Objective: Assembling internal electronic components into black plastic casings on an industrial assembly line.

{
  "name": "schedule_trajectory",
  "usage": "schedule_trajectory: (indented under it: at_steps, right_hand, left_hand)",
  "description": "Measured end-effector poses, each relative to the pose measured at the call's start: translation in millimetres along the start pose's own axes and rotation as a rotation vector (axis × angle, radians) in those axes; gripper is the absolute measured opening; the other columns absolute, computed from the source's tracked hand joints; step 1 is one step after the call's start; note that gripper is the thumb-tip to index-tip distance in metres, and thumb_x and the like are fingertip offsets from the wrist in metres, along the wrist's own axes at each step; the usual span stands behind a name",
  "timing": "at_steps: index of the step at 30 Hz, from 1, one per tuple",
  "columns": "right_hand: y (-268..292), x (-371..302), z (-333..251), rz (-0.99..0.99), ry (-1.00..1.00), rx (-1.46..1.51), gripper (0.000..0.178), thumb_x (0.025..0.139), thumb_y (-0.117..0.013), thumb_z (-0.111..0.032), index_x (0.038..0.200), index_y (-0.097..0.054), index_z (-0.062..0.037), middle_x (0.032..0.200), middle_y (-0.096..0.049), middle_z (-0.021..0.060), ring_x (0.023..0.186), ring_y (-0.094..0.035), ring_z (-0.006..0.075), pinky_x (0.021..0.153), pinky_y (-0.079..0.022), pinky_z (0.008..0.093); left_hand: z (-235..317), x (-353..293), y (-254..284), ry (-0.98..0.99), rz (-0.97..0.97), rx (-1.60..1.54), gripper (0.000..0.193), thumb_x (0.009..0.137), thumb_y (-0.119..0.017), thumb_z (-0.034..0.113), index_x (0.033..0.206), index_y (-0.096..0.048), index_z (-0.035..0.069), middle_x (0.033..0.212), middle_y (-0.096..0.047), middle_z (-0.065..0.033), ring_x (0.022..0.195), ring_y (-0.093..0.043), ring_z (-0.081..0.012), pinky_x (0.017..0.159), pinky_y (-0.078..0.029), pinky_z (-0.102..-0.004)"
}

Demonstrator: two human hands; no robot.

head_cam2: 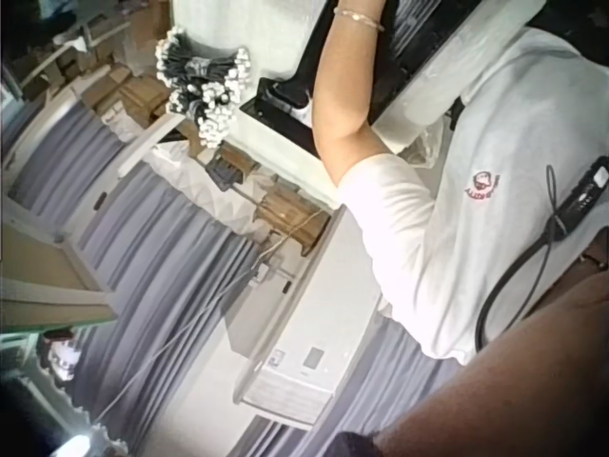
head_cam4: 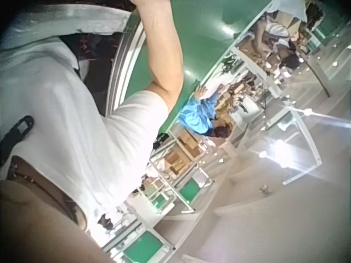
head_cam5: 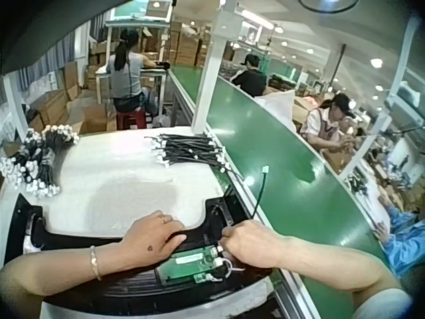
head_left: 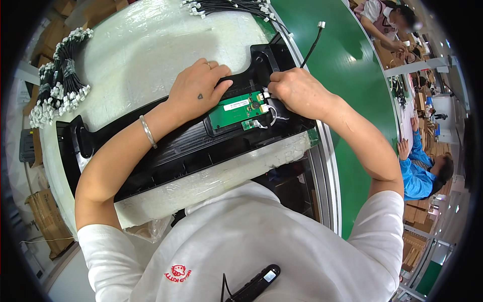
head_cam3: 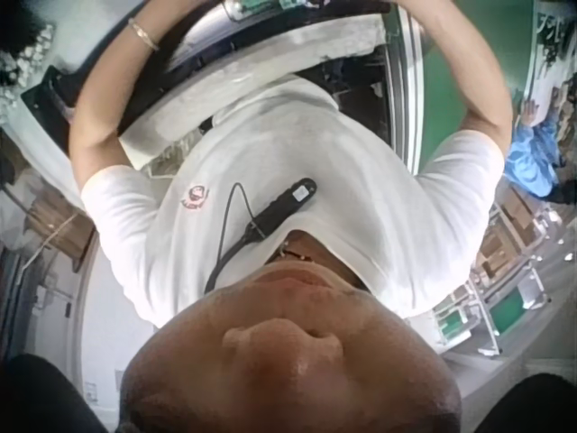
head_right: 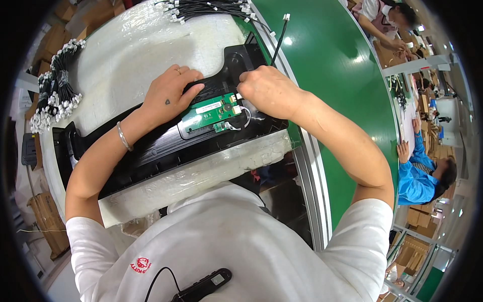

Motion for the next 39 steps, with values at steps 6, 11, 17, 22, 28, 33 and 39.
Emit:
schedule_trajectory:
  at_steps: [6,11,17,22,28,33,39]
  right_hand:
    - [-6.1,1.9,4.0,0.018,-0.030,0.219,0.001,0.065,-0.064,0.000,0.067,-0.064,0.0000,0.079,-0.063,0.0127,0.074,-0.065,0.0337,0.068,-0.054,0.0418]
    - [-6.9,0.8,2.8,0.033,-0.041,0.278,0.002,0.065,-0.064,0.000,0.066,-0.063,0.0000,0.077,-0.062,0.0133,0.074,-0.064,0.0348,0.068,-0.053,0.0433]
    - [-12.2,7.8,-0.5,-0.025,-0.002,0.198,0.002,0.065,-0.064,0.000,0.067,-0.063,0.0001,0.076,-0.062,0.0136,0.074,-0.065,0.0347,0.068,-0.053,0.0432]
    - [-11.8,9.1,3.5,-0.052,0.004,0.184,0.004,0.065,-0.065,-0.001,0.069,-0.065,-0.0007,0.077,-0.063,0.0141,0.075,-0.065,0.0343,0.068,-0.054,0.0424]
    - [23.5,-0.3,-53.5,0.142,-0.056,0.379,0.022,0.075,-0.068,-0.021,0.087,-0.063,-0.0039,0.090,-0.062,0.0131,0.088,-0.062,0.0311,0.069,-0.054,0.0417]
    - [-7.9,-25.8,-106.7,0.264,0.049,0.422,0.030,0.079,-0.068,-0.031,0.082,-0.058,-0.0036,0.093,-0.059,0.0131,0.091,-0.060,0.0279,0.072,-0.053,0.0358]
    - [-0.8,-107.3,-60.2,0.623,-0.299,0.316,0.027,0.081,-0.072,-0.026,0.081,-0.058,-0.0038,0.086,-0.060,0.0124,0.078,-0.060,0.0291,0.062,-0.052,0.0387]
  left_hand:
    - [-0.5,1.2,-1.3,0.116,-0.142,-0.015,0.015,0.090,-0.060,0.024,0.089,-0.061,0.009,0.075,-0.062,-0.0087,0.081,-0.059,-0.0289,0.067,-0.050,-0.0431]
    - [2.2,0.0,-1.5,0.152,-0.177,-0.003,0.016,0.091,-0.060,0.024,0.088,-0.060,0.008,0.074,-0.061,-0.0090,0.079,-0.058,-0.0294,0.067,-0.049,-0.0434]
    - [0.7,-1.2,-7.3,0.243,-0.200,-0.022,0.016,0.091,-0.060,0.024,0.086,-0.061,0.008,0.077,-0.061,-0.0105,0.078,-0.058,-0.0303,0.067,-0.048,-0.0439]
    - [1.4,2.5,-9.9,0.274,-0.199,-0.050,0.015,0.089,-0.061,0.022,0.089,-0.063,0.007,0.075,-0.058,-0.0125,0.077,-0.057,-0.0304,0.068,-0.046,-0.0422]
    - [-12.0,7.3,1.1,0.237,-0.261,-0.157,0.016,0.086,-0.065,0.022,0.090,-0.063,0.007,0.083,-0.063,-0.0146,0.083,-0.059,-0.0347,0.072,-0.047,-0.0446]
    - [19.0,32.1,38.6,0.039,-0.220,-0.215,0.034,0.079,-0.071,0.012,0.111,-0.063,0.004,0.095,-0.065,-0.0149,0.091,-0.060,-0.0321,0.084,-0.047,-0.0392]
    - [105.2,76.3,140.3,-0.223,-0.061,-0.228,0.030,0.073,-0.072,0.003,0.102,-0.064,0.001,0.095,-0.065,-0.0145,0.091,-0.060,-0.0316,0.082,-0.046,-0.0367]
Point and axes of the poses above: each hand's wrist, its own x-axis towards the middle knuckle, its own y-axis out of the back of the hand, z = x × y, the point moved 2 cm from there along x, towards the middle knuckle
